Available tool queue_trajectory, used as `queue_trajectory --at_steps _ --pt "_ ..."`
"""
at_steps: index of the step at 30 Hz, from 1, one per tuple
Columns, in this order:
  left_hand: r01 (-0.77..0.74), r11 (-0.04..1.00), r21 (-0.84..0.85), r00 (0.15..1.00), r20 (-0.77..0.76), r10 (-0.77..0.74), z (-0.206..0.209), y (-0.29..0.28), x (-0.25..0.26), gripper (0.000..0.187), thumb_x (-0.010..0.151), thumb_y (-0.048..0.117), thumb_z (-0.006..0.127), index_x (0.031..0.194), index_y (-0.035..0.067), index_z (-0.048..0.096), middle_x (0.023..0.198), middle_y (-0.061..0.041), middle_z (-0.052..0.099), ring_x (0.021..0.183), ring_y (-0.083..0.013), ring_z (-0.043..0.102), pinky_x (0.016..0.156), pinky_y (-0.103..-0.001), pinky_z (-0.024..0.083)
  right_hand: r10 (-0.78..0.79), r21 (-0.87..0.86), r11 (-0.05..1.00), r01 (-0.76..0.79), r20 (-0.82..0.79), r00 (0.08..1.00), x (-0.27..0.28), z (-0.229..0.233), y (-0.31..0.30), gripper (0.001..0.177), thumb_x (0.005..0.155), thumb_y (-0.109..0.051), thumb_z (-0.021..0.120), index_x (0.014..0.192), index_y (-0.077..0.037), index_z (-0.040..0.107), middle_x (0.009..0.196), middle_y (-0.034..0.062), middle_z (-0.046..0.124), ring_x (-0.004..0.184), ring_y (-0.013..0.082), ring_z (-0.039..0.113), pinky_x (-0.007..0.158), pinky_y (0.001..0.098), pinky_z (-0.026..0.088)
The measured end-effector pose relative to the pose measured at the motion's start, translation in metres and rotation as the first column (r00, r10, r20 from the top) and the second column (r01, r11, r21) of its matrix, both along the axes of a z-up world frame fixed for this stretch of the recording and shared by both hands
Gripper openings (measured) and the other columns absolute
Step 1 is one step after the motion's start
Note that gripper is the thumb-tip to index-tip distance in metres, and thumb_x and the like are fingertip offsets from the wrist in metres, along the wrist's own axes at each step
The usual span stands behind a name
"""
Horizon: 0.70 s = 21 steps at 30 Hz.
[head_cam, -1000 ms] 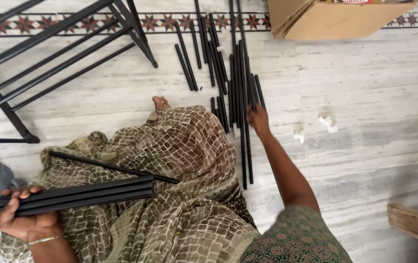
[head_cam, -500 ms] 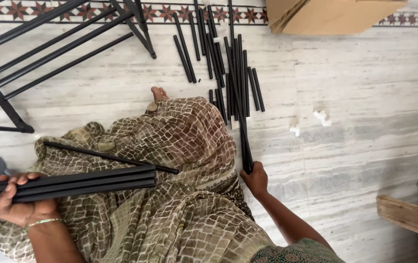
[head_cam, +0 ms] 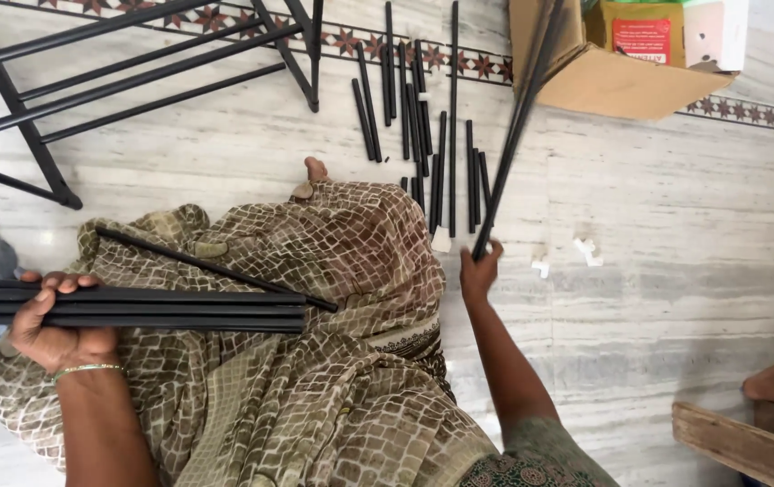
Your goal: The person assembles a black metal shelving unit by inserting horizontal rods into the frame and attaching white plastic connectors to the ends of vertical rods. The person works on the floor, handling multiple rods and connectors to build the structure.
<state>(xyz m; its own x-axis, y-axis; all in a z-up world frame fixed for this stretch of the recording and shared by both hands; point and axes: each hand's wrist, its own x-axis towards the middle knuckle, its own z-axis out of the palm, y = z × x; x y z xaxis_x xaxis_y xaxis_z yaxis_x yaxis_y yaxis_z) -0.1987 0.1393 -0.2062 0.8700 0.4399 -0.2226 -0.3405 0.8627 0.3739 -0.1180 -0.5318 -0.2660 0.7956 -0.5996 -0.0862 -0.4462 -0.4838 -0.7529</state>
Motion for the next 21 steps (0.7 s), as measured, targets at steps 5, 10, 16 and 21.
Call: queue_trajectory --at_steps 5,10,16,21 --pt "-0.033 0.999 -0.014 0.999 -0.038 0.033 0.007 -0.008 -0.002 0.025 0.092 -0.006 0.067 0.112 0.006 0.058 0.094 -0.011 0.065 0.086 -0.0228 0.062 0.094 -0.039 0.051 0.034 -0.348 0.934 -0.081 -0.137 0.990 0.083 -0.002 0.002 0.045 0.082 -0.032 0.085 0.108 0.000 0.066 0.097 0.0193 0.073 0.092 0.0378 0.070 0.084 0.0455 0.054" --pt "-0.077 0.997 -0.022 0.996 -0.055 0.075 0.009 -0.015 0.003 0.032 0.087 -0.007 0.067 0.114 0.006 0.058 0.093 -0.011 0.063 0.088 -0.0236 0.063 0.095 -0.041 0.052 0.094 -0.440 0.876 -0.198 -0.248 0.964 0.108 0.000 0.015 0.042 0.075 -0.028 0.083 0.102 0.001 0.068 0.105 0.0229 0.071 0.097 0.0411 0.069 0.085 0.0471 0.055" --pt "-0.071 0.997 -0.021 0.995 -0.079 0.069 0.008 -0.019 0.010 0.037 0.084 -0.007 0.068 0.118 0.006 0.060 0.098 -0.011 0.062 0.092 -0.0243 0.062 0.099 -0.043 0.053 0.192 -0.237 0.943 -0.233 -0.183 0.964 0.103 0.018 0.013 0.051 0.073 -0.023 0.080 0.114 0.002 0.062 0.101 0.0222 0.072 0.092 0.0372 0.069 0.084 0.0444 0.054" --pt "-0.055 0.998 -0.016 0.998 -0.024 0.054 0.012 -0.020 0.009 0.037 0.085 -0.007 0.068 0.120 0.006 0.061 0.096 -0.011 0.062 0.090 -0.0241 0.062 0.101 -0.045 0.052 0.111 0.383 0.906 -0.181 0.197 0.974 0.051 0.059 0.025 0.049 0.079 0.001 0.066 0.126 -0.003 0.052 0.088 0.0153 0.066 0.069 0.0220 0.063 0.059 0.0345 0.053"
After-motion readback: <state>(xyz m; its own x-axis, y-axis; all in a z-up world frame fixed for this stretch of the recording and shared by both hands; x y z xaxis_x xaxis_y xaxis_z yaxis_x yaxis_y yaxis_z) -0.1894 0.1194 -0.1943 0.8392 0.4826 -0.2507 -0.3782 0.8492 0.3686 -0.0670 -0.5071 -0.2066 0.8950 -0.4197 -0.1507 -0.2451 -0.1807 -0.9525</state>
